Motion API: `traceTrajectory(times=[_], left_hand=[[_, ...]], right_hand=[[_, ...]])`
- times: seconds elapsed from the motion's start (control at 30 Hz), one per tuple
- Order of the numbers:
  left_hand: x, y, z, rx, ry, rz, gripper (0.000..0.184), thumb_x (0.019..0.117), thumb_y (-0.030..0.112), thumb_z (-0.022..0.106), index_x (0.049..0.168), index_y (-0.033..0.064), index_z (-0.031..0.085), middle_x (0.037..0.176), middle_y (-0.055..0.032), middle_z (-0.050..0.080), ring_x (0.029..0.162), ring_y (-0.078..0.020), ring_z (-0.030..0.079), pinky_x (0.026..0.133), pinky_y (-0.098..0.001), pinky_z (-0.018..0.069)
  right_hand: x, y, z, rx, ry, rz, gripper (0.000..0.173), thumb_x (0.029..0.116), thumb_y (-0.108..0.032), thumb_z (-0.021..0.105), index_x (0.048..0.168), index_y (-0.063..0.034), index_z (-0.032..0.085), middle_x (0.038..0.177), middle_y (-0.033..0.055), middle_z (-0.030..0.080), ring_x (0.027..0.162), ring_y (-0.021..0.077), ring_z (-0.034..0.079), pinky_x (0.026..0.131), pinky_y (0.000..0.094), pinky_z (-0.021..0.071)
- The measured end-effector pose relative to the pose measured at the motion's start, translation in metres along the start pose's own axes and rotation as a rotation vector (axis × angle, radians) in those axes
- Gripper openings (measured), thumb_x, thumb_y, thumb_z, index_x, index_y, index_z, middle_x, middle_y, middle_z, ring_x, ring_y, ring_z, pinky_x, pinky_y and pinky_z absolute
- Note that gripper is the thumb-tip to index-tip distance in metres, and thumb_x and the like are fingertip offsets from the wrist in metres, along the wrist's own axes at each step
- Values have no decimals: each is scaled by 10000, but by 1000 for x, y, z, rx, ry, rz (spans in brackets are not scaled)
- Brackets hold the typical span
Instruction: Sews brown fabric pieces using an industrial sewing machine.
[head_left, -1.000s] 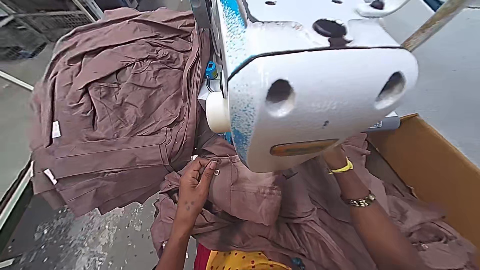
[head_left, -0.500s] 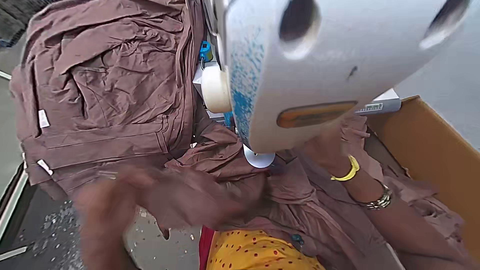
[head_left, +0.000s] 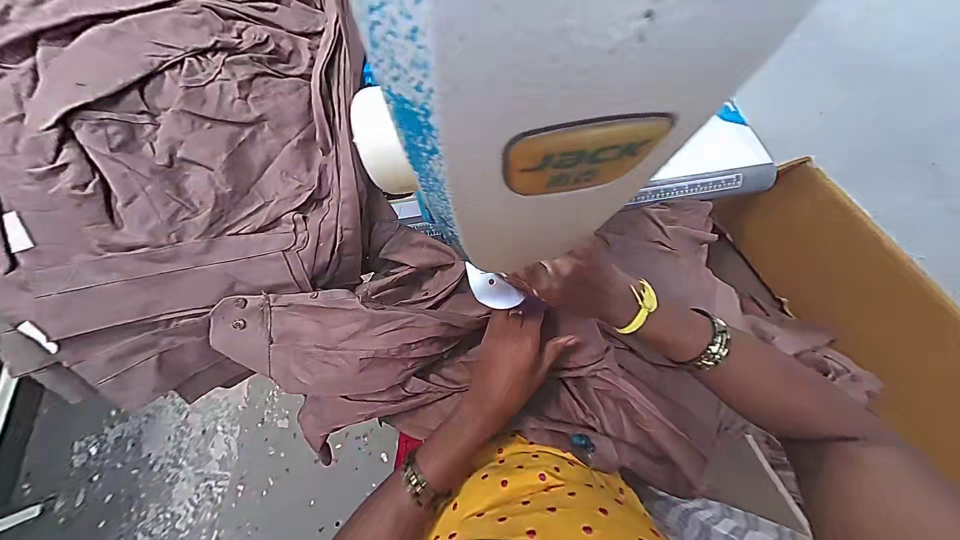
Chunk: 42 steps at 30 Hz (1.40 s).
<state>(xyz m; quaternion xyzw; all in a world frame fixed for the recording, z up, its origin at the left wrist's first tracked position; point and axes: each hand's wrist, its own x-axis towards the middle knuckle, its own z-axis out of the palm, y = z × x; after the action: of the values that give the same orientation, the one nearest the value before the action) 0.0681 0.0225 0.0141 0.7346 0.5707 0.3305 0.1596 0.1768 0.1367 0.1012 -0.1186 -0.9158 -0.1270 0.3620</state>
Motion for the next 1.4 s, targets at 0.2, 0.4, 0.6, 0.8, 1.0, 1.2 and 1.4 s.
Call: traceTrajectory(times=[0.2,0.4,0.6,0.8,1.0,1.2,1.4], left_hand=[[7,7,-17,-554,-461,-25,344,1012,309,606,906,-14,660,772,-75,622,738,-135,597,725,-332,503],[-62,-62,-110,-764,-61,-454,167,1026,226,557,932,272,687,792,248,659,707,139,594,655,-89,502],[-80,-82,-119,-1130,208,-989,317,1110,188,344,1051,109,646,825,37,731,748,-33,702,706,-229,605],[-84,-86,-108,-1551,169,-955,459,1113,252,282,855,163,651,568,65,558,418,15,456,402,-143,393],[-89,-70,-116,-1586,-230,-854,335,1019,331,509,729,231,644,560,131,510,407,57,421,380,-105,350],[-109,-86,-146,-1735,-98,-757,321,916,471,680,869,167,768,624,71,613,408,53,442,370,-102,349],[-128,-72,-110,-2229,-604,-520,659,899,694,581,1239,139,686,885,60,669,518,39,507,488,-102,427]], right_hand=[[11,-3,-4,13,-42,90,154,865,-15,639,748,-71,723,708,74,681,750,236,699,572,343,497],[-10,-8,-22,407,40,452,261,969,-261,681,844,-33,680,751,49,655,661,125,625,598,285,526],[-42,-51,-7,805,-221,585,398,1035,-390,589,867,-43,687,740,45,649,666,85,614,618,261,508],[-54,-108,38,495,-355,551,582,916,-433,719,1343,-46,634,1383,185,625,1196,329,661,931,457,581],[-30,-108,71,472,-23,571,194,906,-108,620,986,11,750,1082,181,739,1046,300,707,917,404,561],[-14,-104,49,752,0,578,364,983,-251,690,1259,-18,643,1268,136,690,1181,178,667,978,325,564],[-3,-109,55,757,-81,540,255,976,-250,676,1163,-82,720,1240,122,682,1210,219,621,1047,340,504]])
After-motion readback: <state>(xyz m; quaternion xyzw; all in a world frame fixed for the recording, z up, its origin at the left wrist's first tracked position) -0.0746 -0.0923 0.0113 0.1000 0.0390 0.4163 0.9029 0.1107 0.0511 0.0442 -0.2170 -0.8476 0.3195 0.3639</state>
